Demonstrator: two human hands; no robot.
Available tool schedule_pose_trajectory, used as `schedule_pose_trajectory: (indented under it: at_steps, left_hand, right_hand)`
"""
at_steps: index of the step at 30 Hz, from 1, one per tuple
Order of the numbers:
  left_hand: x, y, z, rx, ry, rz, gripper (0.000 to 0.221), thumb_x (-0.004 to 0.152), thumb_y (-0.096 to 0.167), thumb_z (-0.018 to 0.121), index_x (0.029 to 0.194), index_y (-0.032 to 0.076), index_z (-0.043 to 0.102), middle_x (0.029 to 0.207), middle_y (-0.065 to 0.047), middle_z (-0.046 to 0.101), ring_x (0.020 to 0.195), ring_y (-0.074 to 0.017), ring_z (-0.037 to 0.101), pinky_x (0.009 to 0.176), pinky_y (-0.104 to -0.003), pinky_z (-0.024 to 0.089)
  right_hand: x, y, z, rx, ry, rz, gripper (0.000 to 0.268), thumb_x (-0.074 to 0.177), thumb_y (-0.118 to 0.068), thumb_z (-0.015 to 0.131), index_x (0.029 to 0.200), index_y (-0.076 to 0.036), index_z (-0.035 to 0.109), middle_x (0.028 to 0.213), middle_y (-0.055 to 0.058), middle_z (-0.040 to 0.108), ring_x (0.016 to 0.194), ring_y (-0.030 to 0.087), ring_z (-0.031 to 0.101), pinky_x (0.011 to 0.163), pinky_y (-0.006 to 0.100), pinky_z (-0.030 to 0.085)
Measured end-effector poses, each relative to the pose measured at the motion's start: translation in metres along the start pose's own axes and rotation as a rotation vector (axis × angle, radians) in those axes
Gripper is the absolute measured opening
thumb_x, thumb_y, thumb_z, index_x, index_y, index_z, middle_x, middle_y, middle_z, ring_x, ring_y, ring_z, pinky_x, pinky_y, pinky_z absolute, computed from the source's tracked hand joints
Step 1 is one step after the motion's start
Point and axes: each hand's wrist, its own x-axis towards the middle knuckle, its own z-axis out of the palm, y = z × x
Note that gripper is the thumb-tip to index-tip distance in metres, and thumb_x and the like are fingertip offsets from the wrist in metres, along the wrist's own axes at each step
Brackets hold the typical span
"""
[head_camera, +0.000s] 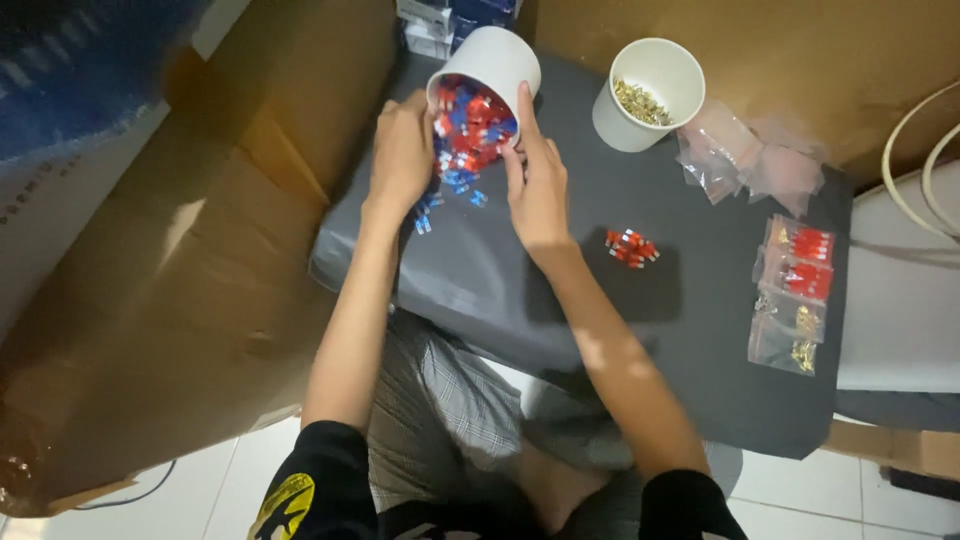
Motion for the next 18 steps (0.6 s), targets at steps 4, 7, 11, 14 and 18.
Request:
schedule_pose_trajectory:
  at_steps: [4,7,11,14,18]
  left_hand:
    - [0.0011,0.0006,0.0008,0.019,0.012,-0.037,0.029,0.107,0.005,0.039,0.079,0.007,0.047,0.07,-0.015,0.055,0.076,-0.0281,0.045,0.065,-0.044,0.036]
    - [0.0029,-0.0013,0.0007,-0.006,0.037,0.019,0.032,0.109,0.01,0.039,0.08,0.007,0.052,0.074,-0.017,0.062,0.075,-0.028,0.048,0.069,-0.043,0.038]
    - [0.0008,-0.0058,0.0052,0.029,0.009,-0.027,0.029,0.106,0.005,0.038,0.08,0.005,0.05,0.07,-0.018,0.056,0.073,-0.0284,0.043,0.065,-0.046,0.036]
    - [0.0023,-0.0077,0.0046,0.028,0.011,0.003,0.028,0.107,0.006,0.039,0.083,0.005,0.053,0.073,-0.018,0.059,0.074,-0.0296,0.047,0.066,-0.046,0.037]
    - [0.0027,-0.0056,0.0039,0.038,0.015,-0.006,0.025,0.108,0.007,0.045,0.084,0.005,0.053,0.074,-0.016,0.057,0.077,-0.0261,0.047,0.062,-0.043,0.035]
  right_hand:
    - [-0.0004,0.0028,0.0026,-0.048,0.05,-0.135,0.069,0.114,-0.009,0.055,0.166,-0.033,0.017,0.102,0.001,0.063,0.093,0.02,0.054,0.089,0.035,0.05]
    - [0.0013,0.0026,0.0044,-0.003,0.032,-0.089,0.068,0.112,-0.012,0.054,0.165,-0.033,0.018,0.107,0.006,0.067,0.097,0.021,0.06,0.093,0.037,0.051]
    - [-0.0018,0.0043,0.0046,0.004,0.044,-0.073,0.067,0.113,-0.012,0.054,0.165,-0.034,0.019,0.1,0.003,0.064,0.095,0.018,0.06,0.093,0.035,0.051]
    - [0.0003,0.0059,0.007,0.009,0.057,-0.077,0.066,0.114,-0.011,0.054,0.166,-0.033,0.02,0.099,0.003,0.063,0.094,0.018,0.06,0.094,0.034,0.05]
    - [0.0012,0.0022,0.0045,0.043,0.057,-0.084,0.069,0.114,-0.008,0.056,0.166,-0.032,0.019,0.099,0.003,0.06,0.091,0.017,0.057,0.09,0.032,0.051]
